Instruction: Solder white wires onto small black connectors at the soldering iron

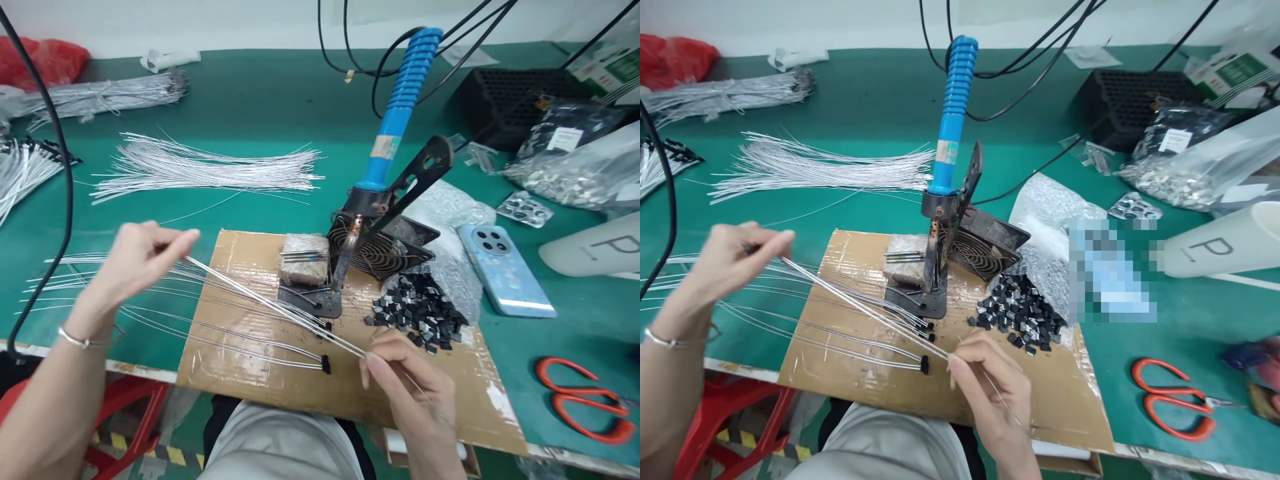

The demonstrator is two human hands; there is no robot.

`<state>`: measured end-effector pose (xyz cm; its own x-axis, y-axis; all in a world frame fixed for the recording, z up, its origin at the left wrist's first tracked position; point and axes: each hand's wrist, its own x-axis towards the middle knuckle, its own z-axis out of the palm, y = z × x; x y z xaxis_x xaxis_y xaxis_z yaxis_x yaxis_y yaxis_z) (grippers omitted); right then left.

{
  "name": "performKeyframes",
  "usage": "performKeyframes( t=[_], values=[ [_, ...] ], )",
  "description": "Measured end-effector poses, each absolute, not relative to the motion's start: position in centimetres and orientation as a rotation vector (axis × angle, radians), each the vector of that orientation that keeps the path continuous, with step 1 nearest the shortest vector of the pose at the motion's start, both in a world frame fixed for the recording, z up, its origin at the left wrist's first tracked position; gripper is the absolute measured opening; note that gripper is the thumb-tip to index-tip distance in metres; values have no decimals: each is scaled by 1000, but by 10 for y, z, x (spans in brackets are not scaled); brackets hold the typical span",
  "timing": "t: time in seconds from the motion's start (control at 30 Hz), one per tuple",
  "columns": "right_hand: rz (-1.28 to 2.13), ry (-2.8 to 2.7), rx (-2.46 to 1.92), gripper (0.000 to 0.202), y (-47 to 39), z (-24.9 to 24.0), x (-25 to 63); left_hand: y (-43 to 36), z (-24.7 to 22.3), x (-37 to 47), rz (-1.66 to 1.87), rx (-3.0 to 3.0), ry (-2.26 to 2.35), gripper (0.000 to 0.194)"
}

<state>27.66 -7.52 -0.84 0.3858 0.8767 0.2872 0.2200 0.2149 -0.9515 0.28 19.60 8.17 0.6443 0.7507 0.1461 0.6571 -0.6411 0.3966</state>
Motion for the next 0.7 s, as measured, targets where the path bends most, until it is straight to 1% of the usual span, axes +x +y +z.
performKeyframes(
  t=[0.03,0.1,0.17,0.2,0.23,0.27,0.3,0.33,0.4,0.43,0.47,0.53,0.63,0.7],
  values=[
    [629,-1115,-1304,22,-77,-10,280,210,84,-12,484,2671,1282,48],
    [662,-1105,-1315,23,-79,-14,283,231,92,-38,485,2711,1439,56],
    [703,-1114,-1332,24,-79,-16,283,235,98,-54,186,2797,1725,66],
    [730,-1120,-1343,24,-78,-16,282,230,99,-57,39,2809,1787,66],
    [762,-1128,-1352,24,-77,-16,281,220,99,-55,-37,2815,1820,64],
    [795,-1139,-1359,23,-75,-16,279,205,96,-49,-20,2811,1800,58],
    [826,-1152,-1359,22,-74,-16,277,187,91,-40,85,2813,1735,48],
    [853,-1167,-1355,21,-72,-16,275,167,85,-27,250,2815,1575,39],
    [880,-1207,-1340,19,-69,-15,271,122,69,7,566,2735,1025,20],
    [888,-1225,-1338,19,-68,-15,270,100,62,25,574,2645,840,20],
    [889,-1239,-1339,18,-68,-15,269,81,55,43,506,2591,738,27],
    [885,-1258,-1352,17,-67,-14,269,52,45,73,453,2481,621,31],
    [837,-1261,-1375,17,-66,-13,269,35,37,97,324,2286,615,19],
    [815,-1246,-1382,16,-65,-13,269,35,34,102,259,2199,646,14]
  ],
)
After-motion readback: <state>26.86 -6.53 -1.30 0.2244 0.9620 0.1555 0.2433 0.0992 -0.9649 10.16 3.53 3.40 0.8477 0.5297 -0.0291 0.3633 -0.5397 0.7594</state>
